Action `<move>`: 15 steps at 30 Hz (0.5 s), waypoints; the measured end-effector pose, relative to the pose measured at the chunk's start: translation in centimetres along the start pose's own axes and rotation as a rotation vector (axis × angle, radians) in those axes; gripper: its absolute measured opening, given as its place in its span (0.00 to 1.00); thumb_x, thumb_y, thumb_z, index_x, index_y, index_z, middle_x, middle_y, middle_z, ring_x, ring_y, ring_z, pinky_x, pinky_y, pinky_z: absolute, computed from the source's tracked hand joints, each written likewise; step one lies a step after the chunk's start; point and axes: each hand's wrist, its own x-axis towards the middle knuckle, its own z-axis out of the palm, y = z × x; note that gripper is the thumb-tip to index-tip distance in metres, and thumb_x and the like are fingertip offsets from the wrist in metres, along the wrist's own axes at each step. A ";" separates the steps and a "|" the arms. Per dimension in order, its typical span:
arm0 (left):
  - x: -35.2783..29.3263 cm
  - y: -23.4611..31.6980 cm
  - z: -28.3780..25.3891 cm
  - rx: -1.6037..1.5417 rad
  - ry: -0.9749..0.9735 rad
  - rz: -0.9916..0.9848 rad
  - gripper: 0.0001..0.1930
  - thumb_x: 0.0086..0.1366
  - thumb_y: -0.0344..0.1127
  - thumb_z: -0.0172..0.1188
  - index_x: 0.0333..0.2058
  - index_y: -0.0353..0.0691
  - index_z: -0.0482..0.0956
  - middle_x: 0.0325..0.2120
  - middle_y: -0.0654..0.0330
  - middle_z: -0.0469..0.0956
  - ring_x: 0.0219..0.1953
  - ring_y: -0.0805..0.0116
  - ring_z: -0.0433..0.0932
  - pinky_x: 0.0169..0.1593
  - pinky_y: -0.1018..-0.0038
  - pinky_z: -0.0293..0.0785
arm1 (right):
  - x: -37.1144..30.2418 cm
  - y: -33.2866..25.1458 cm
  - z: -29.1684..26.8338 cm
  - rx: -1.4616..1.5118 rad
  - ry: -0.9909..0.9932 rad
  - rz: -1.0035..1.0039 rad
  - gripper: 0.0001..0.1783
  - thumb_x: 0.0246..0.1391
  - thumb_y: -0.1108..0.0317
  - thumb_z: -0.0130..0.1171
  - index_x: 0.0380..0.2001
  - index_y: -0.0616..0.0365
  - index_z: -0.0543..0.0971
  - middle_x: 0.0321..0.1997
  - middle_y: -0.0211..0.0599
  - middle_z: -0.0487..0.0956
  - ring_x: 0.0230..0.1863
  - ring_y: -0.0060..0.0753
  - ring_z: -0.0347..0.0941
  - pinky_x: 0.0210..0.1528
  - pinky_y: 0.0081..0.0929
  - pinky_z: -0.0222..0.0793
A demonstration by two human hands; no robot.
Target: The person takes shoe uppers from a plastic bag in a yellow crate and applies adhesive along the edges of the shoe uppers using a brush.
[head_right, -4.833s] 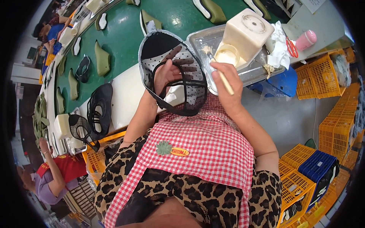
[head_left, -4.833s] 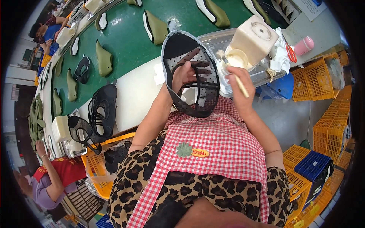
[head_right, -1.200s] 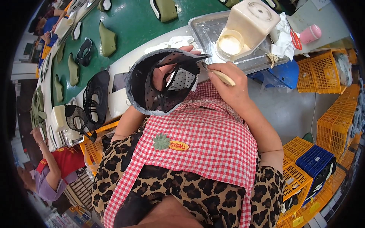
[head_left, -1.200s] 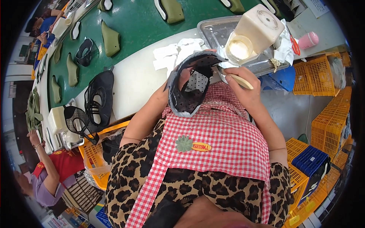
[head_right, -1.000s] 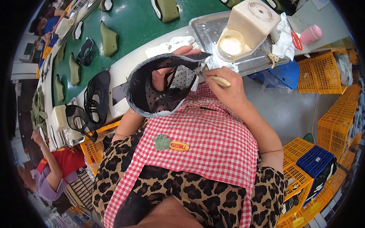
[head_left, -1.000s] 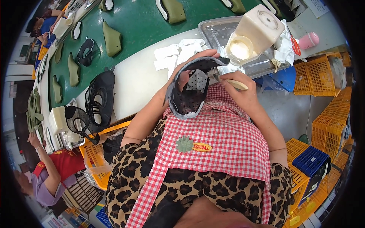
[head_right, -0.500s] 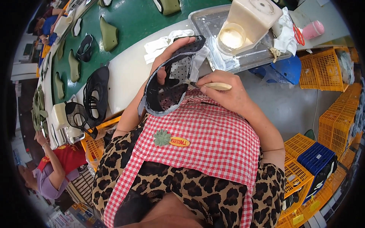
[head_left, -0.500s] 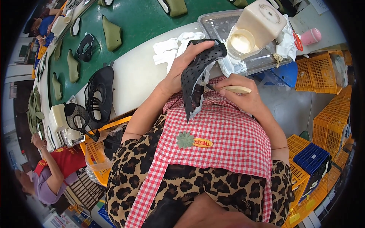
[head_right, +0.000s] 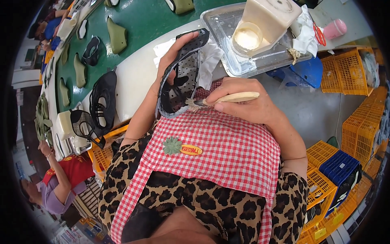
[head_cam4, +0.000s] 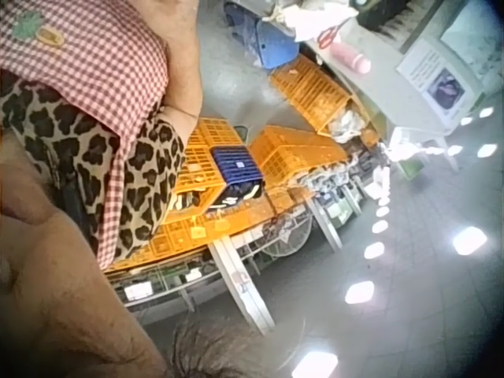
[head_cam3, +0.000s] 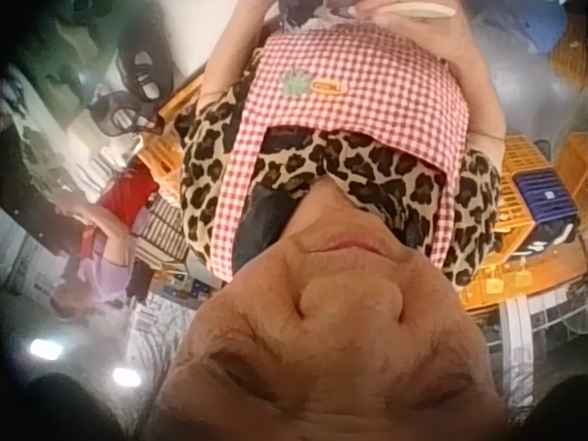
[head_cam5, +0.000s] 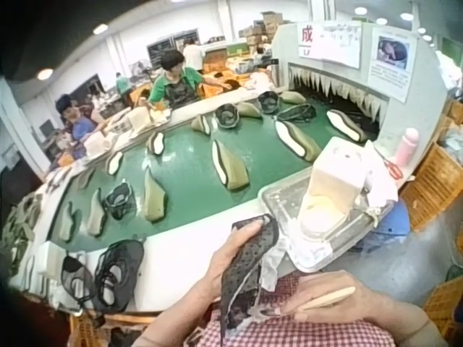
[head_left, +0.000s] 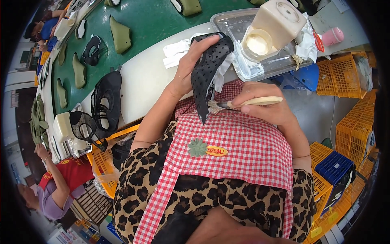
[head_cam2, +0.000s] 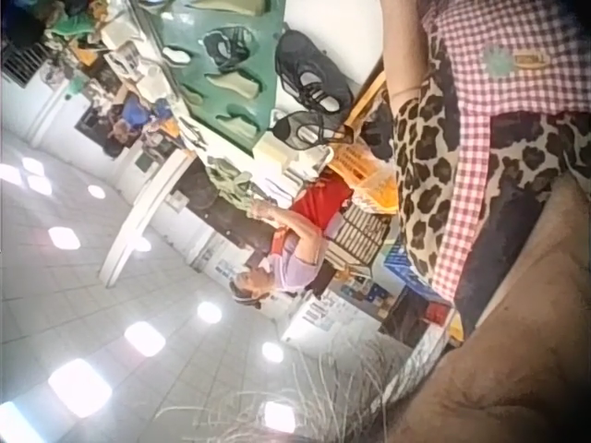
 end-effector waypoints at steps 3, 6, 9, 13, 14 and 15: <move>-0.3 -0.4 -0.3 -0.005 0.000 0.047 0.61 0.49 0.85 0.46 0.66 0.34 0.59 0.64 0.47 0.63 0.66 0.56 0.63 0.67 0.64 0.56 | 0.0 -0.2 -0.1 0.150 0.038 0.038 0.09 0.51 0.73 0.66 0.37 0.59 0.85 0.33 0.34 0.83 0.33 0.25 0.76 0.37 0.24 0.70; -0.4 0.6 0.6 -0.093 0.090 0.148 0.31 0.64 0.48 0.55 0.63 0.41 0.66 0.56 0.52 0.73 0.59 0.58 0.72 0.65 0.66 0.59 | 0.3 0.4 -0.1 -0.008 0.042 0.131 0.08 0.52 0.73 0.65 0.37 0.60 0.85 0.34 0.33 0.83 0.34 0.23 0.77 0.38 0.22 0.71; -0.6 0.8 0.9 -0.196 0.080 0.148 0.36 0.64 0.56 0.54 0.64 0.38 0.65 0.58 0.51 0.71 0.61 0.59 0.70 0.65 0.66 0.60 | 1.2 2.0 0.3 -0.010 0.126 0.224 0.08 0.53 0.72 0.64 0.36 0.63 0.84 0.36 0.38 0.84 0.37 0.25 0.77 0.41 0.23 0.71; -1.4 1.0 1.3 -0.413 0.075 0.060 0.57 0.53 0.81 0.49 0.64 0.32 0.62 0.63 0.47 0.65 0.66 0.56 0.63 0.67 0.65 0.57 | 2.1 4.9 -0.4 0.015 0.221 0.284 0.08 0.54 0.71 0.63 0.37 0.62 0.84 0.37 0.32 0.84 0.39 0.21 0.77 0.45 0.21 0.72; -1.5 1.4 1.2 -0.383 0.065 0.022 0.61 0.49 0.85 0.46 0.65 0.32 0.61 0.63 0.47 0.64 0.66 0.57 0.62 0.68 0.64 0.56 | 2.3 5.4 -0.5 -0.009 0.258 0.273 0.08 0.55 0.71 0.62 0.38 0.62 0.84 0.36 0.32 0.84 0.39 0.21 0.77 0.45 0.21 0.72; -1.6 1.5 1.1 -0.383 0.063 0.025 0.61 0.49 0.85 0.46 0.65 0.32 0.61 0.63 0.47 0.64 0.66 0.57 0.62 0.68 0.64 0.56 | 2.3 5.8 -0.6 -0.011 0.260 0.271 0.08 0.55 0.71 0.62 0.38 0.62 0.84 0.36 0.32 0.84 0.39 0.21 0.77 0.45 0.21 0.72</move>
